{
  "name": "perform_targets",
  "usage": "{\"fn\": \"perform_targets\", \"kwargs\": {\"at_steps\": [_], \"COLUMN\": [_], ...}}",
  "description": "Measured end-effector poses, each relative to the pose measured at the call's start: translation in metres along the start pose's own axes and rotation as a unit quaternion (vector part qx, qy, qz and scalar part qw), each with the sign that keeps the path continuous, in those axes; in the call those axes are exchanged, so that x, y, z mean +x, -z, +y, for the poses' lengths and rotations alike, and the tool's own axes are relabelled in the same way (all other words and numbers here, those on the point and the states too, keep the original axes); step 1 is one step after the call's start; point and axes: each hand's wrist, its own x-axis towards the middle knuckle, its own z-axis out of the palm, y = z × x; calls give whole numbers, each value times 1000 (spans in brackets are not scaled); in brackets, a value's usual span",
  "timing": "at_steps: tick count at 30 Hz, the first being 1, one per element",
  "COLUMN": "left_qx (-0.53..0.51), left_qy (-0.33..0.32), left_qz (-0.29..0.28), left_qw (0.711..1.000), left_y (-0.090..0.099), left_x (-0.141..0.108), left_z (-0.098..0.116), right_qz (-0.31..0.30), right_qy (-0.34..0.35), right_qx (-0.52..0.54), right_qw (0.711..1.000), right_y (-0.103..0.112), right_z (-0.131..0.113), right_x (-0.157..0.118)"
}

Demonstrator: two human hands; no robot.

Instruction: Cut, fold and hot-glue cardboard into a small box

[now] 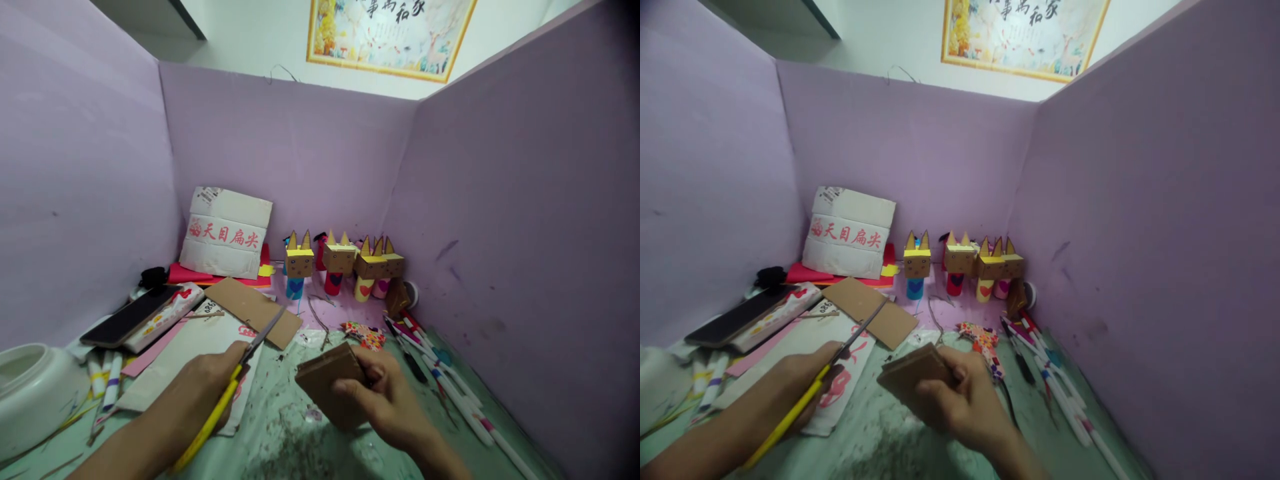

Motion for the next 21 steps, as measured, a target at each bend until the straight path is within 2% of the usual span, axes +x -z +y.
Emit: {"fn": "perform_targets", "kwargs": {"at_steps": [2,4,6,8,10,17,21], "left_qx": [89,166,186,176,161,100,49], "left_qy": [53,122,169,187,194,219,206], "left_qz": [-37,-56,-57,-55,-56,-63,-37], "left_qw": [994,977,966,965,966,969,977], "left_y": [2,2,0,-1,-2,-1,2], "left_x": [8,16,22,27,30,33,30], "left_z": [-7,-16,-27,-39,-51,-87,-101], "right_qz": [28,53,67,74,85,101,89], "right_qy": [27,88,187,289,355,437,458], "right_qx": [5,-11,-42,-76,-117,-233,-266], "right_qw": [999,995,979,952,924,863,844], "right_y": [1,0,-3,-7,-12,-21,-20], "right_z": [2,7,14,23,31,48,49], "right_x": [2,4,5,7,9,10,7]}}
